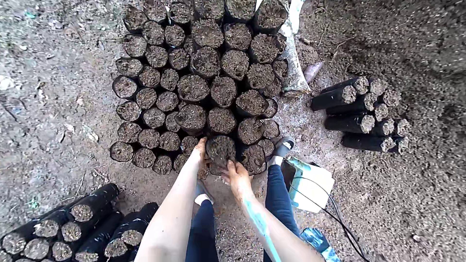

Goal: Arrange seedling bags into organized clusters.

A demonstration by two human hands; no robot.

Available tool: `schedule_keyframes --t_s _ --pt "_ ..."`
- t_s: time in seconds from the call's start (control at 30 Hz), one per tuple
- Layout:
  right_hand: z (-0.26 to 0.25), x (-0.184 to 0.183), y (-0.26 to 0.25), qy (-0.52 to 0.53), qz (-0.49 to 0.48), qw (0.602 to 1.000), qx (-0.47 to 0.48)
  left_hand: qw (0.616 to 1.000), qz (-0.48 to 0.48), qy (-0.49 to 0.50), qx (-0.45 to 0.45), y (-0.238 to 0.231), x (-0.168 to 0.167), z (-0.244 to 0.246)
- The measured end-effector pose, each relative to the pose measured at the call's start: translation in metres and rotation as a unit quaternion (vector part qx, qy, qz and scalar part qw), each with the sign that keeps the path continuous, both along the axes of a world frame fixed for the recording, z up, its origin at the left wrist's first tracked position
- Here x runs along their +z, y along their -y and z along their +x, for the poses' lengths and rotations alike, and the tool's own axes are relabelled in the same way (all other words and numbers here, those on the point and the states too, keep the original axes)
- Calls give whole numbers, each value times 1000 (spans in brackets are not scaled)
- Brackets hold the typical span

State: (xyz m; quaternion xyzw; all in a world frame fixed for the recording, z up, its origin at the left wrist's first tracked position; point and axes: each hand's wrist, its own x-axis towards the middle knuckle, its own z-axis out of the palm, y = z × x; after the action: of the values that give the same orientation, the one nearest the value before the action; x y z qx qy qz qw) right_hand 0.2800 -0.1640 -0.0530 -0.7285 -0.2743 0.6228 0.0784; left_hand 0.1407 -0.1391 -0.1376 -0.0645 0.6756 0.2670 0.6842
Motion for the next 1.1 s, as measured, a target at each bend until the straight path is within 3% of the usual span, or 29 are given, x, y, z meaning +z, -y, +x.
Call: schedule_keyframes --t_s 0.13,0.23,0.33,0.4,0.5,0.6,0.8,0.93,1.1 --pt "21 2 3 -40 -106 993 40 998 -3 -34 56 6 -18 14" --pt "62 9 8 -29 -165 986 -21 989 1 -131 63 24 -13 20" --pt "108 -10 8 -17 -110 990 -93 968 39 -242 -53 52 26 37" --pt "124 -24 -6 -26 -52 995 -83 967 81 -195 -140 58 57 63" --pt "131 -39 -32 9 9 997 80 971 91 -91 -201 45 66 101" --pt "134 -42 -49 65 46 957 280 967 92 -98 -215 32 50 119" --pt "122 -13 -60 80 64 911 399 988 85 -101 -77 38 65 127" --pt "120 -23 -60 51 63 898 432 991 70 -100 51 47 55 136" --pt "131 -26 -71 -3 40 890 455 989 53 -129 52 48 46 142"
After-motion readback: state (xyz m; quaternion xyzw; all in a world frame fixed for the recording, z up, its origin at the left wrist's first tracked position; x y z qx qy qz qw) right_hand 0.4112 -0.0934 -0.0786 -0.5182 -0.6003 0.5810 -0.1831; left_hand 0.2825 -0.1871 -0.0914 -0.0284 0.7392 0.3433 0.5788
